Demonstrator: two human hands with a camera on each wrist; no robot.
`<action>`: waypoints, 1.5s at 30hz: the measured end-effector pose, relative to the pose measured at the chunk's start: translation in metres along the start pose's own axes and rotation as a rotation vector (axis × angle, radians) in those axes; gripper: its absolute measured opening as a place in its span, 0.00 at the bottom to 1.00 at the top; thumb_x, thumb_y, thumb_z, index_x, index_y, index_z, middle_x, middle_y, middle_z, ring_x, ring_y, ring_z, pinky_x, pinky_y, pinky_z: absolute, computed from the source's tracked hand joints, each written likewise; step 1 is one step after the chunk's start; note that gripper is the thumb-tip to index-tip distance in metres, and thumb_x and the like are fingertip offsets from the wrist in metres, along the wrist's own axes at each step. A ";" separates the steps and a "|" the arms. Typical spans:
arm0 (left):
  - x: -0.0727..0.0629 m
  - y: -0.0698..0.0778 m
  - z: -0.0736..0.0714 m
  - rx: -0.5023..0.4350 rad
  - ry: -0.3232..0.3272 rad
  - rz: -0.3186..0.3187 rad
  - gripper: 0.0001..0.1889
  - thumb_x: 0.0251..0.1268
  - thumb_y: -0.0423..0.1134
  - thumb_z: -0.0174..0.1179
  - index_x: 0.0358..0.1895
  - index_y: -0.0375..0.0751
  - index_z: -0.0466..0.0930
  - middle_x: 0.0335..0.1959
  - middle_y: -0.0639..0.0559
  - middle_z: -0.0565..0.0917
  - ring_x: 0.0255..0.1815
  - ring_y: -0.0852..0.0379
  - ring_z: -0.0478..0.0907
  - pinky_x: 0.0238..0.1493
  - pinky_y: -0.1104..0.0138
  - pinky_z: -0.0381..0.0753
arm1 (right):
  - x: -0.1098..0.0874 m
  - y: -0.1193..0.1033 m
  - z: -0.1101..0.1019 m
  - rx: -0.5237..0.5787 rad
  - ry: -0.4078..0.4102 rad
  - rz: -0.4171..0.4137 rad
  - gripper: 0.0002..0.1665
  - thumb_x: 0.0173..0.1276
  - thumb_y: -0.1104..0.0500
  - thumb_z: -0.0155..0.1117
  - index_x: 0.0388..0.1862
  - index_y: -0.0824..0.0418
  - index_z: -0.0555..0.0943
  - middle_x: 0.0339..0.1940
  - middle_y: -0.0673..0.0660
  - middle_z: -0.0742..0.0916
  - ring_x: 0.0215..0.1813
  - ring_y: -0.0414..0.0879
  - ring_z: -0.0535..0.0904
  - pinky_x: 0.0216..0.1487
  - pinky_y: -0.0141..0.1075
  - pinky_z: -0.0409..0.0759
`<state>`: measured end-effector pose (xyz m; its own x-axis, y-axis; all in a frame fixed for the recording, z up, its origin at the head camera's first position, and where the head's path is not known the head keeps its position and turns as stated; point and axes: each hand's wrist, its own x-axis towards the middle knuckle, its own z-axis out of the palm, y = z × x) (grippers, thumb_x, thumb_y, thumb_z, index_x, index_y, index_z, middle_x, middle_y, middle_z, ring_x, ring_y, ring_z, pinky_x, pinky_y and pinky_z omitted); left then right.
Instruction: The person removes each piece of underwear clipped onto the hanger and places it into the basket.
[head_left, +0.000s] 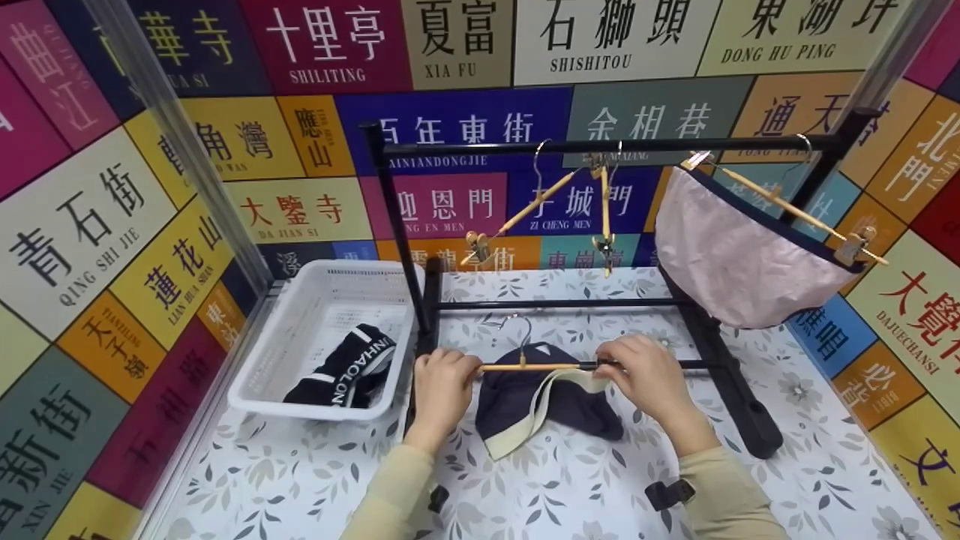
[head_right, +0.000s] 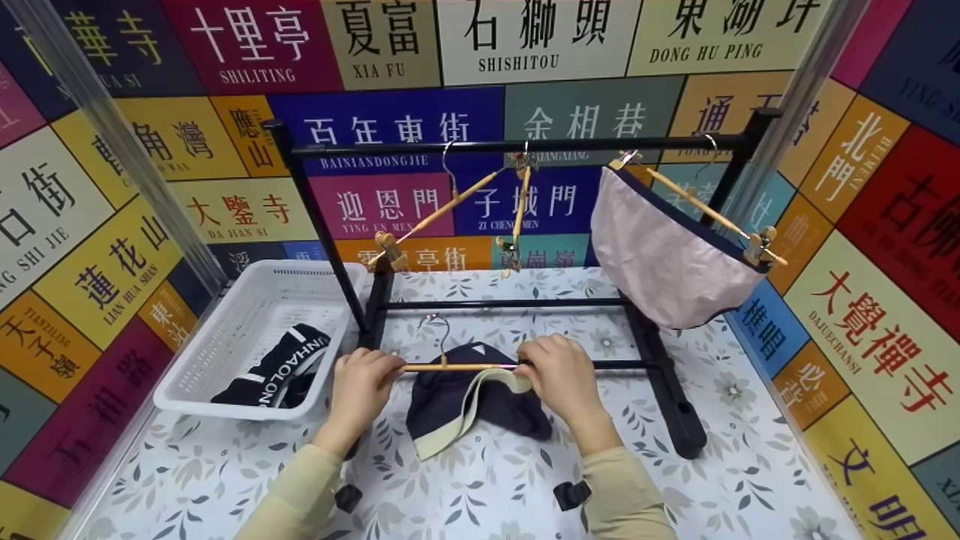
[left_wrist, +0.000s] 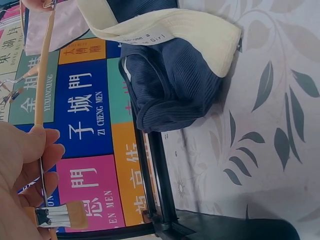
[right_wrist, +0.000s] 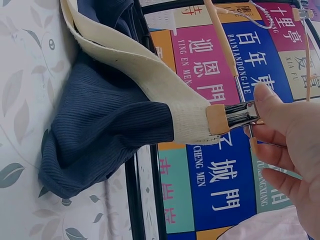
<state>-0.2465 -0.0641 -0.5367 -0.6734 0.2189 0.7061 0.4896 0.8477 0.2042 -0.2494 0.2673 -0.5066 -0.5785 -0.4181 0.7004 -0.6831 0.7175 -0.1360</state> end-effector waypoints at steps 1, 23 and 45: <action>0.000 0.000 0.000 0.002 -0.002 -0.003 0.03 0.55 0.40 0.69 0.30 0.48 0.86 0.28 0.55 0.84 0.33 0.50 0.76 0.41 0.52 0.70 | 0.000 0.000 0.000 -0.003 0.005 0.000 0.18 0.44 0.54 0.80 0.33 0.56 0.83 0.32 0.50 0.86 0.36 0.52 0.80 0.39 0.49 0.76; 0.016 -0.004 -0.011 -0.019 0.051 -0.027 0.03 0.59 0.40 0.67 0.32 0.48 0.87 0.30 0.54 0.85 0.34 0.50 0.76 0.43 0.51 0.70 | 0.028 -0.003 -0.005 -0.062 0.062 -0.010 0.14 0.50 0.54 0.78 0.36 0.56 0.86 0.34 0.52 0.88 0.35 0.53 0.82 0.36 0.50 0.76; 0.011 -0.002 -0.005 -0.004 0.064 -0.014 0.03 0.59 0.41 0.67 0.31 0.47 0.87 0.28 0.54 0.85 0.32 0.50 0.76 0.41 0.52 0.69 | 0.013 -0.002 -0.002 -0.056 -0.031 0.042 0.20 0.52 0.58 0.80 0.45 0.57 0.85 0.38 0.53 0.87 0.38 0.54 0.80 0.39 0.52 0.75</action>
<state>-0.2515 -0.0657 -0.5256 -0.6436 0.1758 0.7449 0.4826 0.8486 0.2166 -0.2547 0.2619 -0.4954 -0.6202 -0.4034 0.6728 -0.6325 0.7645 -0.1247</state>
